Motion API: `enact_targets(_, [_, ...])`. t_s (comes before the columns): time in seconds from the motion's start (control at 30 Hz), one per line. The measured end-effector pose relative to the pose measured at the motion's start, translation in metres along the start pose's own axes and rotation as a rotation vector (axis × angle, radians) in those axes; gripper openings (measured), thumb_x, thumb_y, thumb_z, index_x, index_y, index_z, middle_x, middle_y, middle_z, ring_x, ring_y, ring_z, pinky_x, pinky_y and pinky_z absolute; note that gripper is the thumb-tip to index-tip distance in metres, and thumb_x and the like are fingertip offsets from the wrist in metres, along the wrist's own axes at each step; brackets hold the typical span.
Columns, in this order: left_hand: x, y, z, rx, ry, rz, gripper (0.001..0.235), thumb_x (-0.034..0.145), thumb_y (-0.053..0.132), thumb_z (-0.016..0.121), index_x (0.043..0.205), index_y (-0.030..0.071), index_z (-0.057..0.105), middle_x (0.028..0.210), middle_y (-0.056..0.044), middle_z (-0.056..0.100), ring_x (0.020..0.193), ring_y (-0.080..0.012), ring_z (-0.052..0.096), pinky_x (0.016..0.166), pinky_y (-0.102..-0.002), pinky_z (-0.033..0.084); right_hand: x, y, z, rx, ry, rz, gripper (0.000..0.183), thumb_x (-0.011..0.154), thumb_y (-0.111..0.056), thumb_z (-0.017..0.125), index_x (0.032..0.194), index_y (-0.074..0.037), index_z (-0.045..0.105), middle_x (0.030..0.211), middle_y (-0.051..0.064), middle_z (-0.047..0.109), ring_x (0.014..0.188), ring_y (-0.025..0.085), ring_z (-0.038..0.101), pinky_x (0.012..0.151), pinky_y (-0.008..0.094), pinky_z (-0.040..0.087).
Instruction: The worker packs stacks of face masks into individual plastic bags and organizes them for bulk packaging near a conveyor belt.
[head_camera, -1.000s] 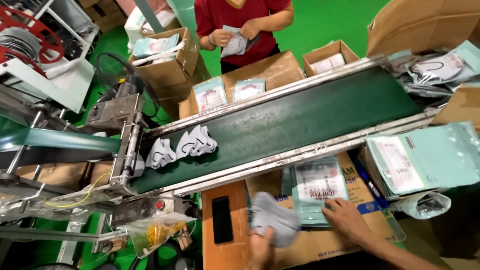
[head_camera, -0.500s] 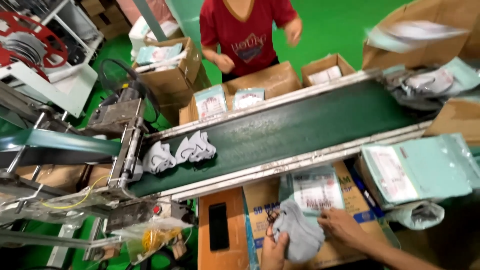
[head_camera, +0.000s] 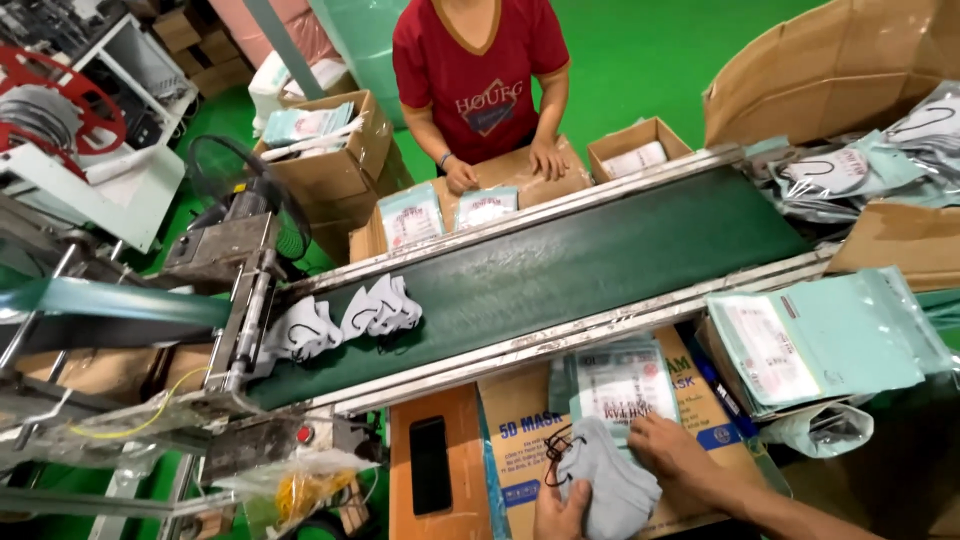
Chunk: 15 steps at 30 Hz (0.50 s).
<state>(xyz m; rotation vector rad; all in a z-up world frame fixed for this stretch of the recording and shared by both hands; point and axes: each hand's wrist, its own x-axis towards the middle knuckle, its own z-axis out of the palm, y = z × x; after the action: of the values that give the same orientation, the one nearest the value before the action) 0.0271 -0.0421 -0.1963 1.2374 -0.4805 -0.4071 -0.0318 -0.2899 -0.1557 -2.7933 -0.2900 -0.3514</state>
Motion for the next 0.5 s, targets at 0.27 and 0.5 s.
enact_targets(0.27, [0.010, -0.018, 0.005, -0.498, 0.184, -0.107, 0.064, 0.095, 0.017, 0.066, 0.149, -0.007, 0.041, 0.145, -0.019, 0.058, 0.133, -0.0302, 0.056, 0.115, -0.044, 0.039, 0.017, -0.033, -0.002, 0.076, 0.253, 0.161, 0.025, 0.069, -0.013, 0.074, 0.093, -0.015, 0.073, 0.092, 0.003, 0.069, 0.089, 0.027, 0.065, 0.075, 0.041, 0.050])
enact_targets(0.5, [-0.010, -0.159, -0.035, -0.098, 0.081, -0.270, 0.045, 0.091, 0.021, 0.068, 0.128, -0.005, 0.063, 0.120, -0.019, 0.067, 0.112, -0.0260, 0.064, 0.101, -0.037, 0.048, 0.012, -0.022, 0.060, 0.475, 0.477, 0.114, 0.053, 0.056, -0.025, 0.081, 0.104, -0.010, 0.066, 0.100, 0.007, 0.063, 0.094, 0.025, 0.061, 0.079, 0.036, 0.049])
